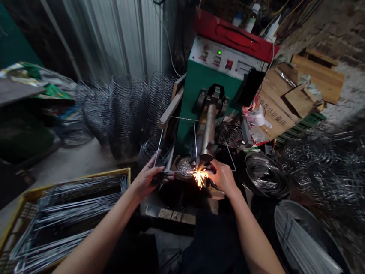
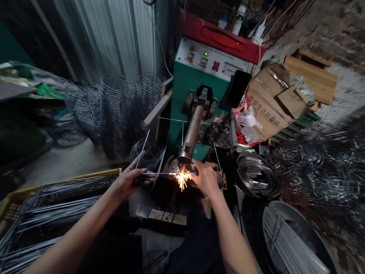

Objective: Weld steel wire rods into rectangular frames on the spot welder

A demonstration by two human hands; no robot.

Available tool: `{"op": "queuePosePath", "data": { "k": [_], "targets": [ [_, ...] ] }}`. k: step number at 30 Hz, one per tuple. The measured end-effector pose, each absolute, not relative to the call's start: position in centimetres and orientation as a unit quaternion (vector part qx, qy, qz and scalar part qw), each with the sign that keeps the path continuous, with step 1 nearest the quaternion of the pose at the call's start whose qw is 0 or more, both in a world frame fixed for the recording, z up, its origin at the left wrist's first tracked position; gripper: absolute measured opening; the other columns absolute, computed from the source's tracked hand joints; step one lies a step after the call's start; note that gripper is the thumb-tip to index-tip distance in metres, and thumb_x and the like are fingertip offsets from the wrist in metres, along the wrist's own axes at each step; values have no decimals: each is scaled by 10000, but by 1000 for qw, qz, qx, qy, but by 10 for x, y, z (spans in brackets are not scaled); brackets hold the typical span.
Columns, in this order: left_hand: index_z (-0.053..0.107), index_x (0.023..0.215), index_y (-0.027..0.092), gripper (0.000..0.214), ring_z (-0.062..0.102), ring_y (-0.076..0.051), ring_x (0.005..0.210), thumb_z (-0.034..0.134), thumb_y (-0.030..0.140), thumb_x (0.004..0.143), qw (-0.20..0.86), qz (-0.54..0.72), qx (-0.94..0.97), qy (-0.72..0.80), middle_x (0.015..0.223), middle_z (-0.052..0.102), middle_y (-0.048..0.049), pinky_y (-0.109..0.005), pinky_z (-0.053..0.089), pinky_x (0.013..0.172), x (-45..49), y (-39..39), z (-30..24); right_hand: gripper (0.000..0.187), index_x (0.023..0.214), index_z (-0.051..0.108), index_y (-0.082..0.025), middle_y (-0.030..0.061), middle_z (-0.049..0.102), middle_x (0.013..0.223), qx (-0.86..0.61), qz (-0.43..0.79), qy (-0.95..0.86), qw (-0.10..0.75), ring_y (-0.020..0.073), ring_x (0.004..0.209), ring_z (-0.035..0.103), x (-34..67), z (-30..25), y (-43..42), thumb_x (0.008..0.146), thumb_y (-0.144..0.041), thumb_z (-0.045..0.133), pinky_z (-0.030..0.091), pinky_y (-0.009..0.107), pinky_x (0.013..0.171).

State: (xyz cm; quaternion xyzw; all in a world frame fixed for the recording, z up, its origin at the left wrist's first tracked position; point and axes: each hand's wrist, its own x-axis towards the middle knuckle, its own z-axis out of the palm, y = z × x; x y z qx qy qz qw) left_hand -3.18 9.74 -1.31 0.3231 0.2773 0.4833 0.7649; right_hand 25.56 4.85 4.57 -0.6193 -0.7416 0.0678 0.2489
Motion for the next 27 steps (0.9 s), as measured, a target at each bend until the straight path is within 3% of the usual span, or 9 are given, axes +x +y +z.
{"op": "queuePosePath", "data": {
  "k": [2,4,7,9,13,16,20,24,27],
  "targets": [
    [46,1594,264,1000,753,-254,660,641,56,818,766,483,321,277,729,764,-70,-268,601,518,-32,97,-12,514,1261,647,-223,87,738,1030,-622,62,-735,264,244,928,686,264,43,48,830,-491,725,511,327,839],
    [41,1594,251,989,755,-254,667,629,53,825,768,479,321,278,732,767,-81,-262,599,522,-31,99,-10,606,1258,650,-201,134,689,1176,-636,14,-709,304,284,1078,636,280,39,46,786,-574,729,487,380,935],
    [26,1594,230,1000,752,-247,649,630,45,819,775,471,318,278,712,762,-80,-254,594,519,-28,100,-6,701,1242,646,-140,204,599,1307,-700,-47,-598,387,336,1200,549,308,34,43,789,-675,629,436,474,1006],
    [13,1593,230,1016,750,-246,644,634,45,810,777,469,319,271,705,759,-70,-263,596,529,-27,95,-3,733,1171,652,-93,217,664,1161,-732,36,-518,441,319,1048,624,320,30,40,810,-717,520,497,459,898],
    [-33,1591,253,1041,755,-259,697,656,101,826,770,462,358,257,784,769,-92,-283,588,571,-37,55,-9,712,1076,599,-116,95,697,785,-684,291,-432,511,208,607,628,320,20,11,779,-752,481,505,323,556],
    [-25,1590,289,1027,751,-262,779,683,174,855,780,427,382,252,889,768,-113,-287,568,630,-53,7,-29,611,1021,571,-170,17,632,659,-654,349,-420,524,173,511,573,311,6,-47,763,-724,576,448,279,475],
    [-7,1581,302,965,726,-272,882,660,298,884,814,402,336,250,1020,740,-107,-349,554,747,-75,-21,-49,524,1036,566,-197,3,626,682,-645,436,-364,511,156,515,586,305,-20,-156,798,-656,654,441,253,481],
    [199,1512,230,757,695,-250,761,530,536,904,811,403,301,299,1008,724,-94,-364,546,674,-95,7,-28,484,969,590,-197,11,634,688,-646,479,-302,511,144,527,604,308,-34,-239,779,-623,718,441,231,484],
    [490,1311,125,557,626,-190,649,421,551,958,787,366,350,353,770,684,-53,-321,532,615,-94,29,0,422,974,621,-198,19,642,671,-645,458,-299,534,150,505,595,304,-26,-261,826,-587,690,455,251,481]
  ]
}}
